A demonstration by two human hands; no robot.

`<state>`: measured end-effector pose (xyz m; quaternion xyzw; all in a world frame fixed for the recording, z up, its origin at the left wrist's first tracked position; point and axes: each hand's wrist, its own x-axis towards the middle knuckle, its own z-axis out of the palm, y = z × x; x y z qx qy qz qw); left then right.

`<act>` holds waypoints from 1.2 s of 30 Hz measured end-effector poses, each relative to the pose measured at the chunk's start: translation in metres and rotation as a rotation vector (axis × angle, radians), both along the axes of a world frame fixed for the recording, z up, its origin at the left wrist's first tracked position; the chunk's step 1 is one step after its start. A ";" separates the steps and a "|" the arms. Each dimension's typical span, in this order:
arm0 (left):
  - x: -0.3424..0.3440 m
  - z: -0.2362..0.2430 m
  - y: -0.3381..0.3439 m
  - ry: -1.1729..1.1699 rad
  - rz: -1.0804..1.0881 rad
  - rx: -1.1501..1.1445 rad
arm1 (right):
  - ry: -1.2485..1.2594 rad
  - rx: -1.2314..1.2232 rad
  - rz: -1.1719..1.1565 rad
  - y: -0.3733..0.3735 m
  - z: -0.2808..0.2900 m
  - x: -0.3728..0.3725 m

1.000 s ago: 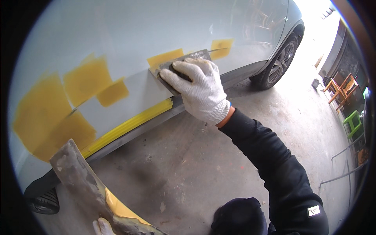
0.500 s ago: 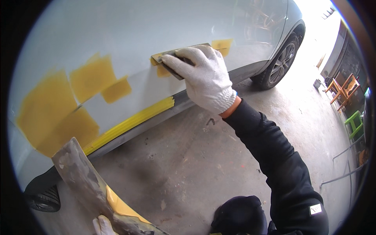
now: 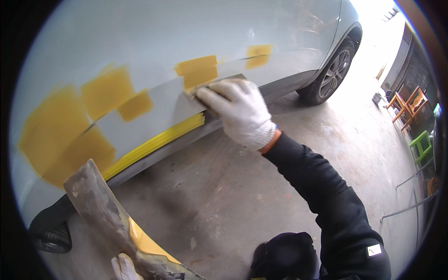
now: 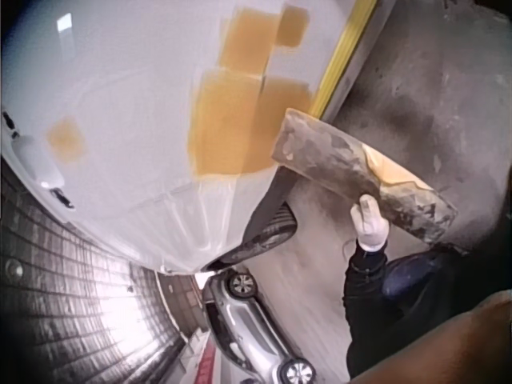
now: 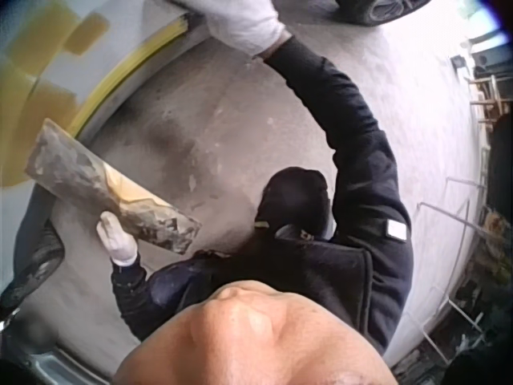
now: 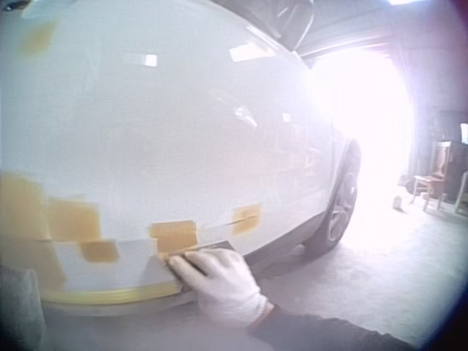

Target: The person applies yellow body filler to the side of a white car using a metal spreader and a smaller scraper. They spread the filler across the panel, then use the smaller tool to smooth and level the surface. The person works along the side of the car, moving between sections and occasionally repositioning tools.

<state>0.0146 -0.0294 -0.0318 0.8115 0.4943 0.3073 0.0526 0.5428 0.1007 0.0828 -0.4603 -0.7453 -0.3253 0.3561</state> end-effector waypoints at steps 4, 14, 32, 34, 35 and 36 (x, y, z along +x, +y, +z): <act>0.001 -0.003 -0.004 -0.171 0.105 -0.091 | -0.041 0.187 -0.133 -0.007 0.035 0.009; 0.013 0.001 0.003 -0.078 -0.006 -0.079 | -0.083 0.124 -0.068 0.009 0.033 -0.007; -0.003 0.002 0.006 0.679 -0.181 0.437 | 0.057 0.131 -0.151 -0.031 0.022 0.106; 0.012 0.010 0.002 0.700 -0.195 0.450 | -0.059 0.135 -0.162 -0.028 0.026 0.123; 0.018 0.010 0.002 0.668 -0.197 0.441 | -0.092 0.124 -0.160 -0.023 0.028 0.130; 0.016 0.005 0.004 0.683 -0.195 0.419 | -0.110 0.134 -0.153 -0.020 0.031 0.134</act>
